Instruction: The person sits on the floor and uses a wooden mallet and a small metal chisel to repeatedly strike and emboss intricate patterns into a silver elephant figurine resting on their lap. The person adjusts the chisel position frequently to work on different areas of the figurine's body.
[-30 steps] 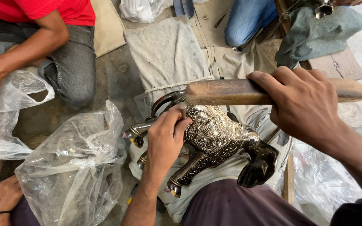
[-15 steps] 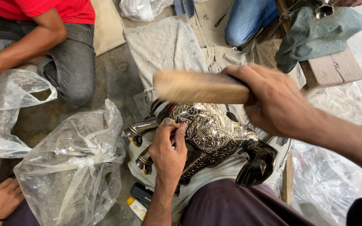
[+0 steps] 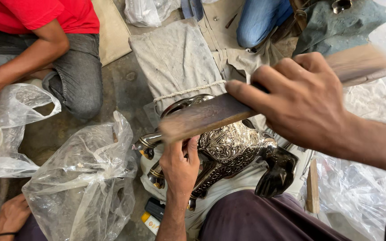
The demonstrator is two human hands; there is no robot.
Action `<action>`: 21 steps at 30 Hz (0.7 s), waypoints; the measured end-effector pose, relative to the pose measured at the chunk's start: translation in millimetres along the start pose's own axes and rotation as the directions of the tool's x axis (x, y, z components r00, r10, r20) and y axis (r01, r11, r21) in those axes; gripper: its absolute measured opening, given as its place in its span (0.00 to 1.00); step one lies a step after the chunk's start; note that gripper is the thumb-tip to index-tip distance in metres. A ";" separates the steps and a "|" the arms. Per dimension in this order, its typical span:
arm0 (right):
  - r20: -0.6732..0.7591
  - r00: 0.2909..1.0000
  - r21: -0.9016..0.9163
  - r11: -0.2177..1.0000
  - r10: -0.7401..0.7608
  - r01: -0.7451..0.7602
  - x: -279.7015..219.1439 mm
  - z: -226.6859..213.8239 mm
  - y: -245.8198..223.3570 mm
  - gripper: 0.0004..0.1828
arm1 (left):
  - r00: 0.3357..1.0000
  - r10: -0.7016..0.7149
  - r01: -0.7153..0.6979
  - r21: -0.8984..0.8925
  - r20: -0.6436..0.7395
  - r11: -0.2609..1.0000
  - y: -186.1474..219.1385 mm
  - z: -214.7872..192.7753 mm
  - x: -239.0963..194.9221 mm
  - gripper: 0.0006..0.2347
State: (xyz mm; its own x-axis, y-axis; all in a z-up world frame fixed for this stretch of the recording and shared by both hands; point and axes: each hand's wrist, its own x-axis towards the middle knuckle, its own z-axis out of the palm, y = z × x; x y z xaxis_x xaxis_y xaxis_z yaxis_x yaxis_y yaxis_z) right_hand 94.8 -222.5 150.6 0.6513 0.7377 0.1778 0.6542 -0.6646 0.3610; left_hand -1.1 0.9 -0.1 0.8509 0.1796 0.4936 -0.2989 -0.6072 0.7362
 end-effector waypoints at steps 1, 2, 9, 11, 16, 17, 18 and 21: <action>0.054 0.997 0.134 0.989 0.059 -0.065 -0.3 0.5 0.2 0.24 | 0.999 -0.044 0.044 -0.001 0.021 0.999 -0.7 0.5 0.5 0.08; 0.115 0.987 0.262 0.956 0.108 -0.135 -0.2 1.7 -0.1 0.23 | 0.995 -0.088 0.088 -0.001 0.042 0.996 -1.3 0.9 0.9 0.07; 0.077 0.992 0.338 0.933 0.102 -0.123 -3.1 9.4 -2.3 0.21 | 0.989 -0.121 0.121 0.007 0.087 0.993 -5.0 -1.7 -0.8 0.08; -0.003 0.996 0.207 0.974 0.092 -0.090 -4.0 11.5 -0.1 0.19 | 0.994 -0.083 0.079 0.058 0.070 0.995 -6.8 -1.4 0.6 0.09; 0.154 0.984 0.131 0.986 0.088 -0.108 -2.8 15.5 6.5 0.19 | 0.993 -0.085 0.081 0.053 0.087 0.995 -7.4 -2.0 2.6 0.10; 0.101 0.989 0.219 0.967 0.110 -0.130 -3.5 16.0 6.2 0.19 | 0.996 -0.057 0.053 0.066 0.074 0.996 -7.7 -2.1 2.8 0.11; 0.051 0.989 0.307 0.941 0.137 -0.146 -4.1 16.4 5.3 0.20 | 0.998 -0.029 0.024 0.079 0.060 0.997 -8.1 -2.9 2.9 0.11; 0.194 0.979 -0.036 0.998 0.057 -0.051 -3.0 13.9 4.9 0.17 | 0.992 -0.046 0.041 0.047 0.116 0.998 -8.2 -4.3 6.2 0.09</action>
State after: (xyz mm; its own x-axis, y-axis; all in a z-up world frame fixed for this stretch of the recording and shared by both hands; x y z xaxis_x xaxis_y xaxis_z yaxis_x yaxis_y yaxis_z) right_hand 101.5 -229.7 139.1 0.7494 0.6619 0.0174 0.6062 -0.6964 0.3841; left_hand 4.8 10.3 -1.1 0.9083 0.1161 0.4019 -0.2434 -0.6348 0.7333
